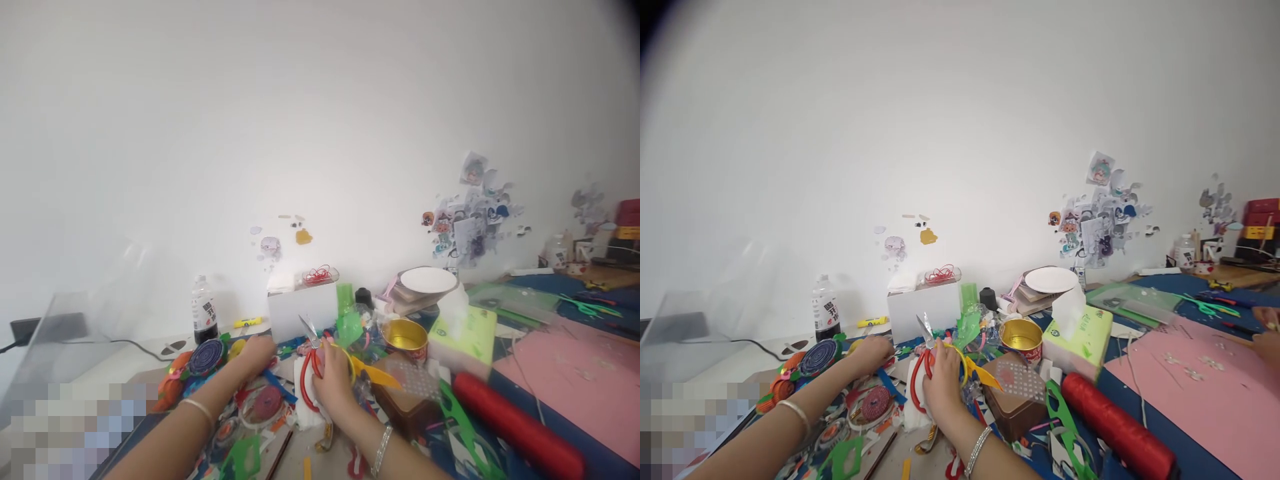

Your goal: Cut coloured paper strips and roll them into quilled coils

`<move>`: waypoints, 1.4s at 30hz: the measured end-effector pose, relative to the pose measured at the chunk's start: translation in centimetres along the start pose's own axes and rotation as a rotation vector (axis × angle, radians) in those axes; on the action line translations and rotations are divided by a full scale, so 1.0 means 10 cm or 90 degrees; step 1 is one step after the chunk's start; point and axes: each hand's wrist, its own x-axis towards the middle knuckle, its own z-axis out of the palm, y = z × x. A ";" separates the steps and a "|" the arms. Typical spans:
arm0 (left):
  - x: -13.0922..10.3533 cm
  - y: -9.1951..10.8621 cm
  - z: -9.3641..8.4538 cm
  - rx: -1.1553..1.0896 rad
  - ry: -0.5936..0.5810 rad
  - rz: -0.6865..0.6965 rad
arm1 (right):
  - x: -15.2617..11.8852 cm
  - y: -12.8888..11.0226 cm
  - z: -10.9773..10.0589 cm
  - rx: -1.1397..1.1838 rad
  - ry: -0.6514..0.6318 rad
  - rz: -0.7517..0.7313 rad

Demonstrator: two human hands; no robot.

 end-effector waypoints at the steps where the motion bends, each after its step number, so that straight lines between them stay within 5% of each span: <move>1: 0.05 0.00 0.01 0.013 -0.017 -0.016 | 0.00 -0.01 -0.01 0.005 -0.002 0.004; 7: 0.19 -0.09 0.05 0.018 -0.053 -0.095 | 0.00 -0.06 -0.05 0.026 -0.005 0.025; 14: 0.13 -0.21 -0.04 -0.184 0.119 -0.161 | -0.01 -0.07 -0.06 0.078 0.004 0.036; 22: -0.51 0.05 -0.13 -0.482 0.309 -0.199 | 0.00 -0.18 -0.19 0.203 0.052 -0.045; 29: -1.07 0.40 0.03 -0.861 0.393 -0.293 | -0.17 -0.27 -0.25 0.203 -0.048 -0.208; 35: -1.20 0.50 0.10 -0.864 0.427 -0.311 | -0.31 -0.34 -0.19 0.121 -0.151 -0.296; 42: -1.22 0.43 0.19 -0.878 0.486 -0.261 | -0.34 -0.26 -0.07 0.029 -0.149 -0.364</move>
